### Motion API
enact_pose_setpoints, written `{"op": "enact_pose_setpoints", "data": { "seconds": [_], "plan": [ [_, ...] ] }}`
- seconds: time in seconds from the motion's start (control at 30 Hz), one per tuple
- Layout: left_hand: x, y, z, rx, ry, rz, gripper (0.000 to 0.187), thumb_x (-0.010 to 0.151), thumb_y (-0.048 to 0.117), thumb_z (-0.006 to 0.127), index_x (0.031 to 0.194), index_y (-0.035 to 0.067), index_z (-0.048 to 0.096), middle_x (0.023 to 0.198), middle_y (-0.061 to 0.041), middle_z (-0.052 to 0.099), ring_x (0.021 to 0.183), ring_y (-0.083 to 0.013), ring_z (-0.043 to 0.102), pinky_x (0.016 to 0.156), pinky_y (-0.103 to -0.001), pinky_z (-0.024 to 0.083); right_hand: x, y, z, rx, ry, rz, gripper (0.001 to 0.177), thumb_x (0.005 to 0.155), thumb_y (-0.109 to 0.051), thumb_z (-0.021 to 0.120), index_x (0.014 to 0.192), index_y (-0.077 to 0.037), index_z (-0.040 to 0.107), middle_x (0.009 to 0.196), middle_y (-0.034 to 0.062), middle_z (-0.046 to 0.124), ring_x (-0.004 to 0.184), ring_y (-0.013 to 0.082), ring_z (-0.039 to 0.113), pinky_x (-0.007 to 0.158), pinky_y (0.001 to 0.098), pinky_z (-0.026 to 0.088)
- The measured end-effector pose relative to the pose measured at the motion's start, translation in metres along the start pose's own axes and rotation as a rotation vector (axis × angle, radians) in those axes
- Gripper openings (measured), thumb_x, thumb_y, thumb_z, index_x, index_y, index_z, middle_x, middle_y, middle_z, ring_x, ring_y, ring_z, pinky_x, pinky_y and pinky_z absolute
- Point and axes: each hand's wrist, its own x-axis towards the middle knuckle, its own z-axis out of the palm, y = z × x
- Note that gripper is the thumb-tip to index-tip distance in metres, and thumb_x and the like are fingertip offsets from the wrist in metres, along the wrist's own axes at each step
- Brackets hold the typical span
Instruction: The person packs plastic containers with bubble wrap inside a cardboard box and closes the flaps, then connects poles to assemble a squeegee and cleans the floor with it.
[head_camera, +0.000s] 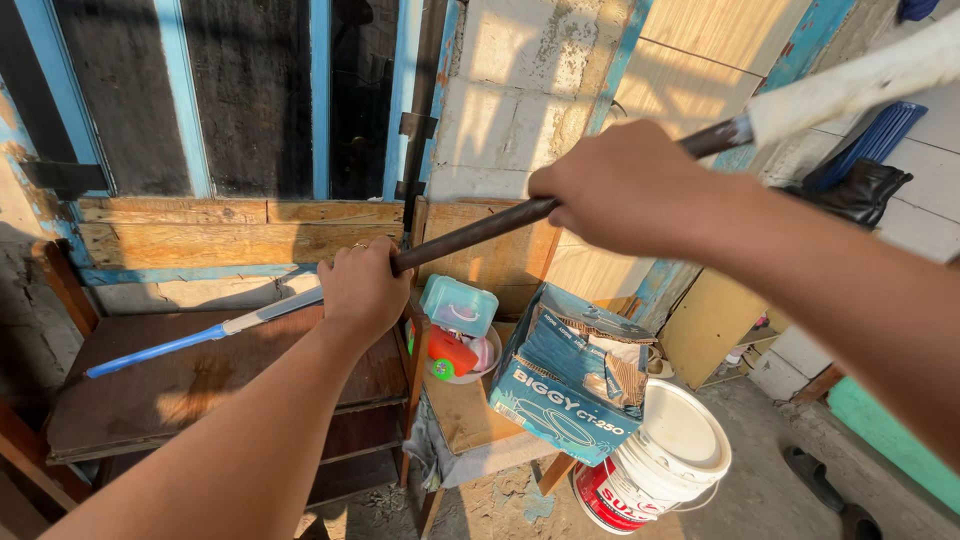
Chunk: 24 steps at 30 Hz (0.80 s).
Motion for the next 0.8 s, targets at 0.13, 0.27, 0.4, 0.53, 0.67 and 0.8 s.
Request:
{"op": "enact_pose_setpoints", "data": {
  "seconds": [0.13, 0.27, 0.4, 0.53, 0.67, 0.8],
  "plan": [
    [-0.035, -0.009, 0.005, -0.031, -0.461, -0.178, 0.023, 0.089, 0.04, 0.071, 0.092, 0.018, 0.073, 0.09, -0.009, 0.073, 0.095, -0.0309, 0.069, 0.091, -0.056, 0.042, -0.007, -0.081, 0.043, 0.163, 0.124, -0.284, 0.016, 0.083, -0.012, 0.065, 0.097, -0.01, 0.072, 0.07, 0.0145, 0.07, 0.071, 0.0354, 0.071, 0.064, 0.0493, 0.055],
    [-0.073, 0.006, -0.021, 0.047, -0.289, -0.139, 0.025, 0.089, 0.035, 0.068, 0.079, 0.013, 0.075, 0.079, -0.012, 0.075, 0.085, -0.0335, 0.072, 0.085, -0.049, 0.051, -0.022, -0.077, 0.024, 0.265, 0.105, -0.322, 0.014, 0.083, -0.016, 0.069, 0.094, -0.011, 0.075, 0.073, 0.0143, 0.07, 0.073, 0.0336, 0.071, 0.067, 0.0486, 0.054],
    [-0.074, 0.061, -0.055, 0.009, -0.258, -0.129, 0.027, 0.087, 0.036, 0.066, 0.077, 0.013, 0.075, 0.076, -0.015, 0.073, 0.077, -0.0371, 0.072, 0.075, -0.048, 0.055, -0.025, -0.017, -0.018, 0.35, -0.186, -0.028, 0.035, 0.079, -0.031, 0.078, 0.114, -0.035, 0.079, 0.079, 0.0012, 0.074, 0.075, 0.0184, 0.071, 0.07, 0.0406, 0.053],
    [-0.046, 0.099, -0.072, 0.007, -0.194, 0.026, 0.028, 0.086, 0.036, 0.066, 0.078, 0.011, 0.075, 0.076, -0.016, 0.072, 0.074, -0.0383, 0.07, 0.073, -0.049, 0.055, -0.033, 0.017, -0.053, 0.362, -0.152, 0.095, 0.035, 0.081, -0.026, 0.079, 0.116, -0.031, 0.083, 0.084, -0.004, 0.083, 0.078, 0.0131, 0.072, 0.068, 0.0346, 0.052],
    [0.005, 0.088, -0.068, 0.027, -0.184, 0.113, 0.026, 0.095, 0.032, 0.059, 0.087, 0.013, 0.075, 0.071, -0.013, 0.07, 0.07, -0.0353, 0.07, 0.075, -0.049, 0.053, -0.037, 0.018, -0.049, 0.183, -0.074, 0.233, 0.036, 0.089, -0.034, 0.077, 0.125, -0.033, 0.076, 0.091, 0.0047, 0.077, 0.083, 0.0225, 0.072, 0.076, 0.039, 0.053],
    [0.022, 0.031, -0.039, 0.194, -0.377, 0.019, 0.028, 0.096, 0.043, 0.06, 0.091, 0.021, 0.078, 0.092, -0.007, 0.076, 0.101, -0.0282, 0.069, 0.098, -0.051, 0.043, -0.006, -0.042, 0.012, 0.263, 0.037, -0.041, 0.02, 0.083, -0.005, 0.066, 0.099, -0.012, 0.075, 0.085, 0.012, 0.074, 0.08, 0.0301, 0.074, 0.075, 0.0449, 0.059]
  ]
}}
